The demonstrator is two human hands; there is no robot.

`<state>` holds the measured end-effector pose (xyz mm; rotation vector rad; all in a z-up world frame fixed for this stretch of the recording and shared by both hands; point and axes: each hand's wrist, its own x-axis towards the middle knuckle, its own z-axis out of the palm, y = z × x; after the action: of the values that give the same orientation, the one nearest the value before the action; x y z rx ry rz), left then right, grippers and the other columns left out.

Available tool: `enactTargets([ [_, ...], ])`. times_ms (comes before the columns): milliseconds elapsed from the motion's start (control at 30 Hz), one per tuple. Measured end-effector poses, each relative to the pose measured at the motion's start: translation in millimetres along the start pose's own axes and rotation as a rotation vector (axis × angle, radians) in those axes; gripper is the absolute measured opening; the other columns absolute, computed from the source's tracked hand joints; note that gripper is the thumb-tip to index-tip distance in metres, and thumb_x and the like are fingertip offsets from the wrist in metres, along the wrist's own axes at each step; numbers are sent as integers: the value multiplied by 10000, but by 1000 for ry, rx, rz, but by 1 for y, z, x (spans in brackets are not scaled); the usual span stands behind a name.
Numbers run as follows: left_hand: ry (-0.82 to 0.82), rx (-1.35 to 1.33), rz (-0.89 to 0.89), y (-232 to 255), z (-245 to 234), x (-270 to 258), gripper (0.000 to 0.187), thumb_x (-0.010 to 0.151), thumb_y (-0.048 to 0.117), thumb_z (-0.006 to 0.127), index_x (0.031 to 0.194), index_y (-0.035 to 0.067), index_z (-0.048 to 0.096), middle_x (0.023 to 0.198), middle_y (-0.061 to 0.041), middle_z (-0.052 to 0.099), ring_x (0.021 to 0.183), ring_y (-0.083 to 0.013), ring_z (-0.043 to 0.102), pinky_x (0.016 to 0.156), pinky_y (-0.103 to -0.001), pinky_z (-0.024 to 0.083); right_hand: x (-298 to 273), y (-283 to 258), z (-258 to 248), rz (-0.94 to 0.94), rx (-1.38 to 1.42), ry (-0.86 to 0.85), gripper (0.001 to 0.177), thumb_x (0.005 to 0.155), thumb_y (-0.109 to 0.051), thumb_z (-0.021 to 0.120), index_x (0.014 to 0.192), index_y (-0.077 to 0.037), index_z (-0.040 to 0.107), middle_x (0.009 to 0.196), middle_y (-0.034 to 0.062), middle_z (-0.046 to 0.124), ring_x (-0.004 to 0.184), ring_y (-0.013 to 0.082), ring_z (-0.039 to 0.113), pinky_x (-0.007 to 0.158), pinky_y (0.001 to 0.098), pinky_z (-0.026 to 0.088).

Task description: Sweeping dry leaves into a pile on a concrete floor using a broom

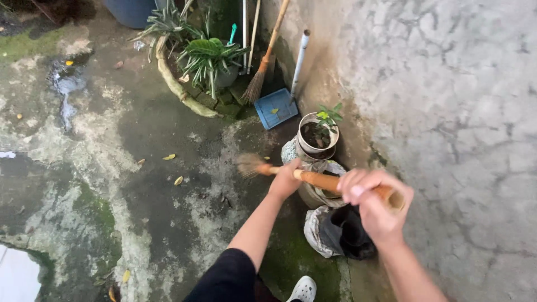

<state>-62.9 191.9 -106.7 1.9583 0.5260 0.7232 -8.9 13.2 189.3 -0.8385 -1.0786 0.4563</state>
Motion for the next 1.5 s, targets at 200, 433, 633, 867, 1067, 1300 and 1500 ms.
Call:
enactTargets([
  [200, 55, -15, -128, 38, -43, 12, 222, 830, -51, 579, 849, 126, 444, 781, -100, 623, 715, -264, 588, 621, -423, 430, 47, -7, 39, 37, 0, 120, 91, 784, -89, 565, 705, -59, 530, 541, 94, 455, 465, 202, 444, 580, 380, 445],
  [433, -75, -335, 85, -27, -47, 41, 394, 971, 213, 690, 758, 170, 361, 716, 19, 403, 687, -141, 376, 640, -367, 322, 41, 65, 96, 11, -386, -59, 220, 835, -120, 691, 680, 4, 595, 658, 135, 638, 528, 245, 609, 616, 387, 569],
  [633, -83, 26, -162, -54, -103, -5, 149, 879, 97, 628, 775, 97, 522, 774, -176, 671, 781, -388, 647, 678, -518, 445, 50, 79, 96, 118, 52, -21, 50, 763, -20, 637, 778, -47, 675, 626, 72, 644, 520, 178, 582, 566, 371, 512],
  [867, 42, -44, -83, 29, -140, -10, 205, 742, -5, 612, 720, 131, 460, 675, -105, 592, 643, -318, 592, 597, -472, 408, 48, 37, 96, 146, -102, 146, 155, 779, -217, 476, 658, -143, 411, 537, -2, 360, 451, 166, 349, 596, 367, 415],
  [1067, -389, -307, -242, 33, -138, -52, 197, 862, 28, 580, 740, 169, 517, 783, 4, 593, 805, -139, 631, 710, -311, 588, 7, 36, 152, 134, -460, 165, 152, 963, -58, 609, 915, -192, 555, 785, 12, 675, 738, 108, 752, 841, 238, 671],
  [1300, -324, 119, -419, -57, -224, -132, 111, 769, 173, 615, 738, 203, 512, 704, 6, 624, 684, -213, 634, 590, -406, 451, -9, 94, 233, 83, 134, 181, 13, 714, -25, 577, 720, -21, 566, 567, 99, 520, 467, 213, 484, 512, 356, 418],
  [1500, -273, 239, -434, -42, -291, -71, 134, 861, 32, 613, 795, 139, 569, 796, -21, 686, 736, -180, 692, 614, -327, 600, 3, 106, 223, 25, 203, 109, 184, 883, -233, 525, 809, -96, 623, 634, 76, 591, 489, 224, 528, 598, 403, 493],
])
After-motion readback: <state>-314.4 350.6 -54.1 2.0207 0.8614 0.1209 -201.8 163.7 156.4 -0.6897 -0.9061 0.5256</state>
